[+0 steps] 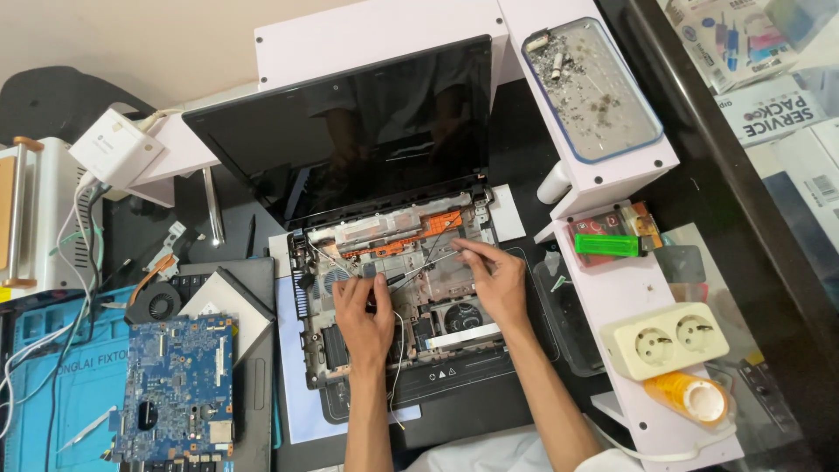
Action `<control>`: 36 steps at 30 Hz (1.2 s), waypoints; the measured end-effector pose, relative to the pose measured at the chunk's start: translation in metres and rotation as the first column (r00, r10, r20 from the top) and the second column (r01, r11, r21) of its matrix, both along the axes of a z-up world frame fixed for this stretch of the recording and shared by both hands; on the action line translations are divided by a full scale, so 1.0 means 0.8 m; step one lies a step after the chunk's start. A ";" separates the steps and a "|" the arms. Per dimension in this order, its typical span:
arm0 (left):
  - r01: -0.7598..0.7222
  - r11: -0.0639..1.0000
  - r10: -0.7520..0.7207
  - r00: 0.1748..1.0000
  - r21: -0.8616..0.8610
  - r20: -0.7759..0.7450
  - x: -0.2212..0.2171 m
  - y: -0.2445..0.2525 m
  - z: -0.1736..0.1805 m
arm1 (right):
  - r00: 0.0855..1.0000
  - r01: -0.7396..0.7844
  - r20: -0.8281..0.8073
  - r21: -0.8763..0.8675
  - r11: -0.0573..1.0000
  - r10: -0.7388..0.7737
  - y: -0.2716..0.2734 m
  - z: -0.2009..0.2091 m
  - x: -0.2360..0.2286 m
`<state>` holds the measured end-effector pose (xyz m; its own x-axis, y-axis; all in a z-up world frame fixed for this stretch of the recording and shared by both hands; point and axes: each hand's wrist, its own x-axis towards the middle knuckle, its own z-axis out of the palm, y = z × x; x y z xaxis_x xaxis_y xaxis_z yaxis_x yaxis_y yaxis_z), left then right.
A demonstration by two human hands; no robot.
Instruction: The person works on the internal components of a disassembled laptop placed on a workbench. They manipulate wires and connectors near the cooling fan and motherboard area, adjusting the screen hinge and routing cables within the chassis.
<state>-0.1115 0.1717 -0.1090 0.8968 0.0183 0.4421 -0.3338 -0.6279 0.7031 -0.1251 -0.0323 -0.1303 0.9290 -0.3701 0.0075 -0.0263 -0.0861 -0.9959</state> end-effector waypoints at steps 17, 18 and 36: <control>-0.024 0.999 0.023 1.000 -0.044 -0.021 0.001 0.003 0.000 | 0.998 0.001 -0.069 -0.001 1.000 -0.001 0.001 0.002 0.002; -0.016 0.999 0.015 1.000 -0.048 -0.009 0.001 0.003 -0.001 | 0.997 0.002 -0.071 -0.013 1.000 -0.003 0.001 0.001 0.001; 0.062 0.960 -0.108 0.981 0.272 0.160 0.017 0.013 0.078 | 1.000 -0.009 -0.023 -0.124 0.992 0.006 0.000 -0.003 0.003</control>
<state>-0.0979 0.1819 -0.0469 0.8000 -0.1933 0.5681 -0.4951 -0.7475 0.4428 -0.1230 -0.0321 -0.1331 0.9321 -0.3608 0.0317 -0.0479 -0.2097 -0.9766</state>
